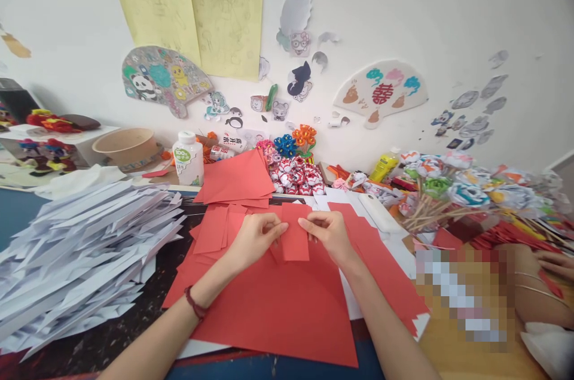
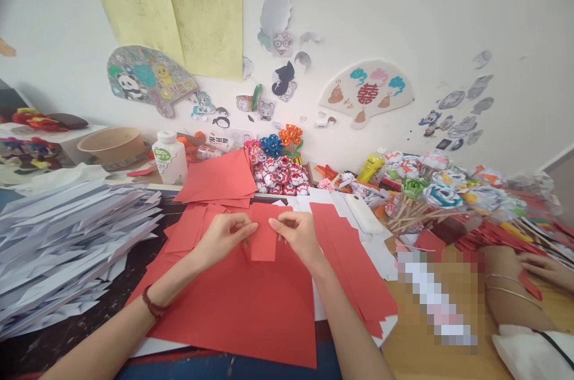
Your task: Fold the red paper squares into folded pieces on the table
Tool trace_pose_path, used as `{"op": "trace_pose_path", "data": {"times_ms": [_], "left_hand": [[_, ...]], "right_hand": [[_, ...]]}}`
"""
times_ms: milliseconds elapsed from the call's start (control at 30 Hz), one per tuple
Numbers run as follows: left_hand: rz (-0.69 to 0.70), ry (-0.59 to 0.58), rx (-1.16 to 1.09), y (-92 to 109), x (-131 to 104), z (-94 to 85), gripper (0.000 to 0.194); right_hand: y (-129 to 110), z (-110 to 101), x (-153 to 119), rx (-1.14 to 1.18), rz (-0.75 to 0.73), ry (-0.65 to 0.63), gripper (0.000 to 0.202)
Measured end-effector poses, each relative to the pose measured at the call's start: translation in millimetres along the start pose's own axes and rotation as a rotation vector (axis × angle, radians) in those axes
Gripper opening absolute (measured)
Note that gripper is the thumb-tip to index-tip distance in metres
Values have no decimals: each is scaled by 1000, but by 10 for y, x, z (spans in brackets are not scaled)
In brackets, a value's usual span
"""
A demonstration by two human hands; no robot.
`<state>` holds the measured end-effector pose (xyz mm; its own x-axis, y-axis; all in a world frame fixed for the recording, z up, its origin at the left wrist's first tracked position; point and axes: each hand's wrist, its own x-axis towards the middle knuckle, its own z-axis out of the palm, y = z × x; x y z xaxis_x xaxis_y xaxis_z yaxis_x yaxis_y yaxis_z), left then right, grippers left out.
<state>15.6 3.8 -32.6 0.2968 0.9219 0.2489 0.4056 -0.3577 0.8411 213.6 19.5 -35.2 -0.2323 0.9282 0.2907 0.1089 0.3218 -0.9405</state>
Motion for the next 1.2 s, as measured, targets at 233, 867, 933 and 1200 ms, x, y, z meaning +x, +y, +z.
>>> {"op": "trace_pose_path", "data": {"times_ms": [233, 867, 933, 1200], "left_hand": [[51, -47, 52, 7, -3, 1, 40], [99, -3, 133, 56, -36, 30, 38], [88, 55, 174, 53, -23, 7, 33], [110, 50, 259, 30, 19, -149, 28]], "right_hand": [[-24, 3, -1, -30, -2, 83, 34], [16, -29, 38, 64, 7, 223, 30], [14, -61, 45, 76, 44, 153, 30], [-11, -108, 28, -91, 138, -112, 35]]}}
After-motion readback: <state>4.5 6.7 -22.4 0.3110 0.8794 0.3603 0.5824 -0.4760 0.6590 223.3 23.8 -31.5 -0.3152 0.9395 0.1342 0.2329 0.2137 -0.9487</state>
